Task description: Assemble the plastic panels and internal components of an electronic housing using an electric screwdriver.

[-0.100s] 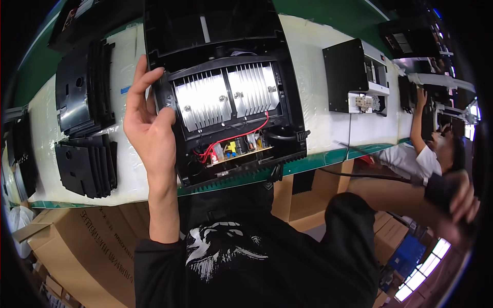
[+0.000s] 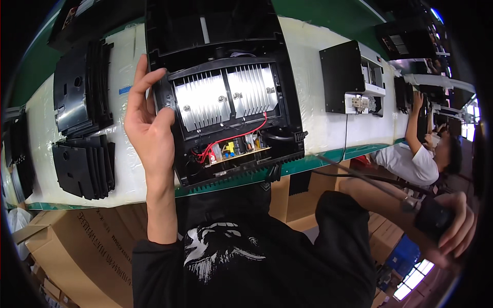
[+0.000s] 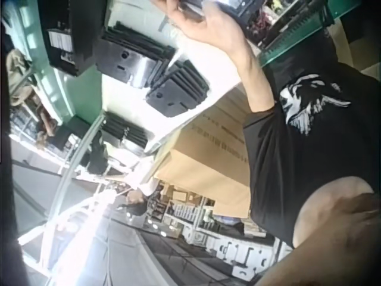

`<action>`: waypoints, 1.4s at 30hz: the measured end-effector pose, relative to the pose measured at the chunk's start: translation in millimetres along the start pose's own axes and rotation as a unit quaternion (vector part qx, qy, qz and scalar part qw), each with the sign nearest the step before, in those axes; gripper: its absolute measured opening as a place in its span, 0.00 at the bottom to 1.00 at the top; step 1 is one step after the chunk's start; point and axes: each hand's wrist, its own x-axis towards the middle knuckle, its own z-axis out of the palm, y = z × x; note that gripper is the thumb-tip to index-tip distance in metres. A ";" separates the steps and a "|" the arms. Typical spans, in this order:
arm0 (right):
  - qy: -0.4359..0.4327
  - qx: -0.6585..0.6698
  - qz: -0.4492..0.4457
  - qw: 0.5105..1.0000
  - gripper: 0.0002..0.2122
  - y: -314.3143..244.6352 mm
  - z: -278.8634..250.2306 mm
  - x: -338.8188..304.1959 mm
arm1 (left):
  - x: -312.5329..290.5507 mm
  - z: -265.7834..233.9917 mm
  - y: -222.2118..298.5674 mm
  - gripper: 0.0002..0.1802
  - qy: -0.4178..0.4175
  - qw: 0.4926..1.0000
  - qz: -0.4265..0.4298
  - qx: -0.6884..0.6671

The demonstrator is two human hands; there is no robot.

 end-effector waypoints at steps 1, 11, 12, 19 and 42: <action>-0.004 -0.001 0.000 1.000 0.14 7.7 5.9 -3.7 | 0.0 -1.1 -2.4 0.27 0.000 1.000 0.001 -0.004; -0.040 -0.360 0.134 0.923 0.37 103.9 29.3 -68.9 | 1.0 -0.3 -8.1 0.23 -0.014 0.999 0.030 0.016; -0.054 -0.362 0.141 0.920 0.39 106.9 25.4 -76.9 | 0.9 -2.0 -8.1 0.23 -0.011 0.999 0.028 0.012; -0.017 -0.362 0.133 0.922 0.38 110.3 20.7 -89.1 | 1.2 -3.8 -8.7 0.24 -0.015 0.999 0.016 0.024; 0.022 -0.365 0.156 0.917 0.37 117.4 7.4 -99.9 | 3.3 -0.3 -9.3 0.26 -0.027 0.993 0.056 0.102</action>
